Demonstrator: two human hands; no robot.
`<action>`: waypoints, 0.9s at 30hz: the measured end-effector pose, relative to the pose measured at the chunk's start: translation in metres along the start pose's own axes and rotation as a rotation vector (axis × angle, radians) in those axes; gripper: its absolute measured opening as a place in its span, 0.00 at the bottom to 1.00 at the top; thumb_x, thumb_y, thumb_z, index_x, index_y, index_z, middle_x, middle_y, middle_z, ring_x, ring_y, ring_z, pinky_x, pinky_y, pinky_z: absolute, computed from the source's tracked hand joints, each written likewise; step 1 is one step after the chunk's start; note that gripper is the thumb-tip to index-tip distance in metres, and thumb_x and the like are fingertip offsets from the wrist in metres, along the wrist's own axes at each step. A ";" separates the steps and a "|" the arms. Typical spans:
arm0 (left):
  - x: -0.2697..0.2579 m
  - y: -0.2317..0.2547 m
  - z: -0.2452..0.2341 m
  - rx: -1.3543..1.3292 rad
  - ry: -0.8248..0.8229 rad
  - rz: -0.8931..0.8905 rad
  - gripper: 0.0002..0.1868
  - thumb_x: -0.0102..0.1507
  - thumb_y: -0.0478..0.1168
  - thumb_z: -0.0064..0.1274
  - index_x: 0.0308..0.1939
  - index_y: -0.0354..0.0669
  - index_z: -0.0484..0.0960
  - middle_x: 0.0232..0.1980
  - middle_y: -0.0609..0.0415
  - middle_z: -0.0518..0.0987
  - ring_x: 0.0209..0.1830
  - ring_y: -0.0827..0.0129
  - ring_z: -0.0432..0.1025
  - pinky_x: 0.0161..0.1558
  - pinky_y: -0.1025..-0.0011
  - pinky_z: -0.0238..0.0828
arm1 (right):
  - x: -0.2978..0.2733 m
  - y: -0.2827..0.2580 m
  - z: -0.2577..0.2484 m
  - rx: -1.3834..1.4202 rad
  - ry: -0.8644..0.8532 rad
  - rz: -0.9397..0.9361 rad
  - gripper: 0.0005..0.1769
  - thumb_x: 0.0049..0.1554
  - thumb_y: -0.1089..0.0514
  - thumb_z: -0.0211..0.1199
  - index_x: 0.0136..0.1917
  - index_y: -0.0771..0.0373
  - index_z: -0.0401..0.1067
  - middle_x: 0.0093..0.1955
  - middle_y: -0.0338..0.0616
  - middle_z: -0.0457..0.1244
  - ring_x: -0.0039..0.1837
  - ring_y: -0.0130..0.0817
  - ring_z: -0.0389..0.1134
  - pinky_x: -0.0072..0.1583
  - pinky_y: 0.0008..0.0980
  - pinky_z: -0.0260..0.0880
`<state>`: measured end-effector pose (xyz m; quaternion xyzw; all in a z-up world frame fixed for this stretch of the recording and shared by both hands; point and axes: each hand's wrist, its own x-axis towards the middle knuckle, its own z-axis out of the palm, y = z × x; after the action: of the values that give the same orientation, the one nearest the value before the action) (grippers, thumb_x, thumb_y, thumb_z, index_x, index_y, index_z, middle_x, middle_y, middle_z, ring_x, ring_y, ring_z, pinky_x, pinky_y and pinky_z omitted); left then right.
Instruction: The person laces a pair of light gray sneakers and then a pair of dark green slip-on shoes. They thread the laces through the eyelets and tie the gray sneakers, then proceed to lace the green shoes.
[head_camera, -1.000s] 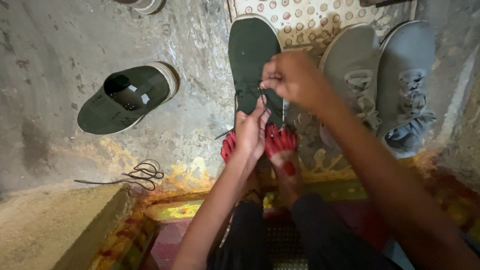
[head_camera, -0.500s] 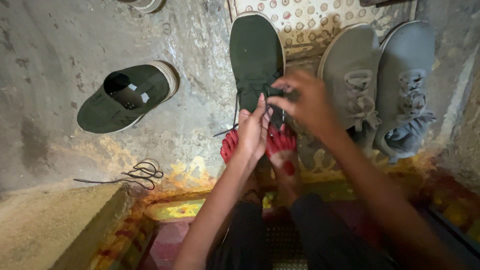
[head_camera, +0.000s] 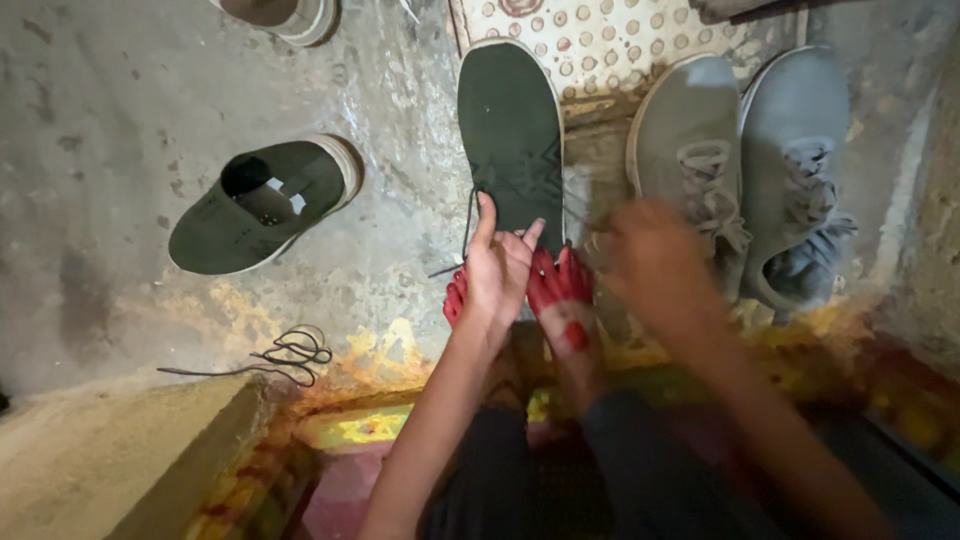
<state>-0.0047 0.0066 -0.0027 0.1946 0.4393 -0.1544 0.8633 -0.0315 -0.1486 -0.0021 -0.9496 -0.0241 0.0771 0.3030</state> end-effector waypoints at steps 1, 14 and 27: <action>0.000 -0.002 -0.003 0.004 -0.059 0.000 0.25 0.69 0.56 0.49 0.61 0.42 0.73 0.61 0.56 0.79 0.62 0.68 0.73 0.70 0.57 0.63 | -0.013 0.005 0.018 -0.042 0.001 0.007 0.10 0.60 0.57 0.57 0.55 0.61 0.71 0.56 0.51 0.64 0.59 0.57 0.64 0.57 0.51 0.66; -0.025 0.008 0.009 0.153 -0.124 -0.082 0.24 0.70 0.52 0.50 0.59 0.35 0.73 0.59 0.49 0.79 0.63 0.62 0.73 0.69 0.62 0.64 | -0.098 0.045 0.156 -0.440 -0.080 -0.027 0.21 0.59 0.51 0.54 0.66 0.51 0.68 0.70 0.42 0.61 0.68 0.58 0.59 0.63 0.55 0.61; -0.050 0.073 0.045 1.694 -0.073 0.998 0.10 0.68 0.37 0.54 0.46 0.31 0.80 0.44 0.37 0.79 0.46 0.41 0.72 0.52 0.53 0.67 | 0.006 -0.007 -0.019 0.056 -0.044 -0.072 0.16 0.62 0.54 0.59 0.62 0.57 0.71 0.60 0.49 0.65 0.64 0.55 0.64 0.64 0.49 0.65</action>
<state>0.0303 0.0542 0.0770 0.9075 0.0239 -0.0419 0.4173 -0.0222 -0.1533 0.0163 -0.9372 -0.0630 0.0878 0.3316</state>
